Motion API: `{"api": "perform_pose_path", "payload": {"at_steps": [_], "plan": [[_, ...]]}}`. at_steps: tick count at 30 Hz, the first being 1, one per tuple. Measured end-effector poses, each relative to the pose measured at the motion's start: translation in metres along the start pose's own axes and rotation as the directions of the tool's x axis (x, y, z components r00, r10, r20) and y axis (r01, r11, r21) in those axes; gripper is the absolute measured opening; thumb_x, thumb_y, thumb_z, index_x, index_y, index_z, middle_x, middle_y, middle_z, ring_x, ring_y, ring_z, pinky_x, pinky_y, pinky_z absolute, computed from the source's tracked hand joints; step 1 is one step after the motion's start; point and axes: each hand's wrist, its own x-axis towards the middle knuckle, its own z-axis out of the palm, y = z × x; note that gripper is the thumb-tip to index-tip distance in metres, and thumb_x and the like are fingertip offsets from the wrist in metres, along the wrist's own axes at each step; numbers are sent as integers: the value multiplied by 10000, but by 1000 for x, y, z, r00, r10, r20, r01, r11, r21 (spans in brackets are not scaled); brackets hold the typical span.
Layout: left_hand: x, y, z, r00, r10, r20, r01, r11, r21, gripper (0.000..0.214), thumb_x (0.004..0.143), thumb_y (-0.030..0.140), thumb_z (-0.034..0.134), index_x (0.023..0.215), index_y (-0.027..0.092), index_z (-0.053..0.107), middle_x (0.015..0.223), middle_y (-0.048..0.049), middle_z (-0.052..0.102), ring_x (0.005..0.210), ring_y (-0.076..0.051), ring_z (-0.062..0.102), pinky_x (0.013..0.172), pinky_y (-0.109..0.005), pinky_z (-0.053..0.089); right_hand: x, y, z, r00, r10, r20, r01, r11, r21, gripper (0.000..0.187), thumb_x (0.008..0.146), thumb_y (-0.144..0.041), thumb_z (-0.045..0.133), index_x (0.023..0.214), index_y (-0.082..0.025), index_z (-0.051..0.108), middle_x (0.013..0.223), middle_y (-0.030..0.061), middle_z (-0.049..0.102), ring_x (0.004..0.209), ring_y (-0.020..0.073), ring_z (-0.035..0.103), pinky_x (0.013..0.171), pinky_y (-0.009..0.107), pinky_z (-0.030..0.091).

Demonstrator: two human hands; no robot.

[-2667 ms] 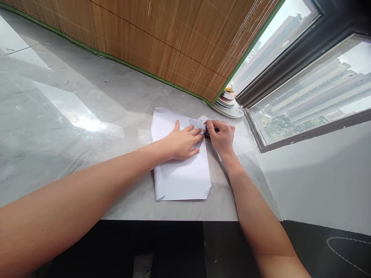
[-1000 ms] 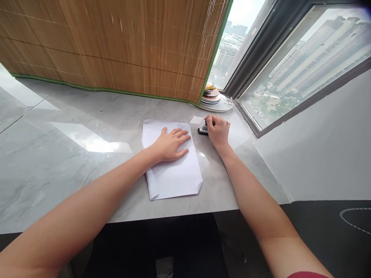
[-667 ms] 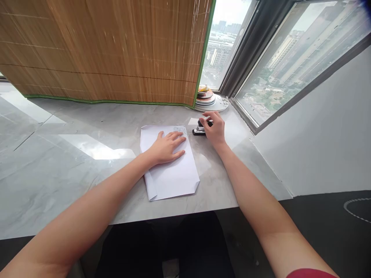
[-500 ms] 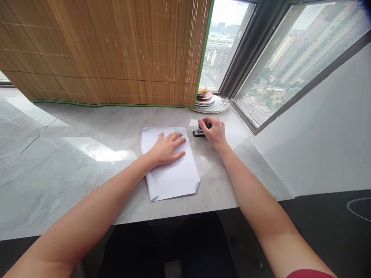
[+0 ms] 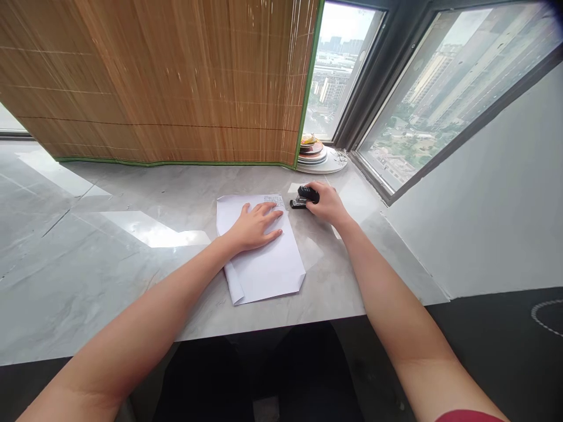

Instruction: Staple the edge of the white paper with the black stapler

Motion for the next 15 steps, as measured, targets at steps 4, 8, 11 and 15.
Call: {"api": "perform_pose_path", "payload": {"at_steps": [4, 8, 11, 15], "plan": [[2, -4, -2, 953, -40, -302, -32, 972, -231, 343, 1090, 492, 538, 1256, 254, 721, 1522, -135, 667, 1374, -332, 618, 1212, -575, 405, -2, -19, -5, 986, 52, -155, -47, 998, 39, 257, 827, -302, 740, 1064, -209, 767, 1012, 78, 809, 950, 280, 717, 922, 424, 555], [3, -27, -9, 629, -343, -697, -181, 807, -561, 534, 1118, 510, 498, 668, 224, 523, 717, -50, 579, 706, -197, 559, 728, -349, 461, -15, -66, 2, 973, 5, -233, 41, 981, 191, 268, 868, -407, 772, 1047, -213, 728, 986, 63, 791, 896, 244, 693, 854, 377, 545], [3, -53, -18, 493, -621, -609, -337, 509, -792, 664, 1076, 524, 593, 577, 231, 267, 572, 26, 257, 518, -130, 242, 533, -314, 245, -32, -100, 21, 997, -53, -64, 70, 953, 295, 246, 859, -381, 789, 1021, -215, 708, 944, 34, 774, 838, 211, 670, 832, 347, 518], [0, -77, -28, 515, -752, -412, -499, 128, -857, 665, 1028, 489, 650, 638, 229, 178, 623, 59, 118, 530, -116, 124, 496, -287, 164, -49, -123, 47, 991, -97, 95, 64, 950, 306, 192, 873, -312, 764, 1016, -217, 677, 978, 52, 762, 866, 218, 659, 826, 347, 486]]}}
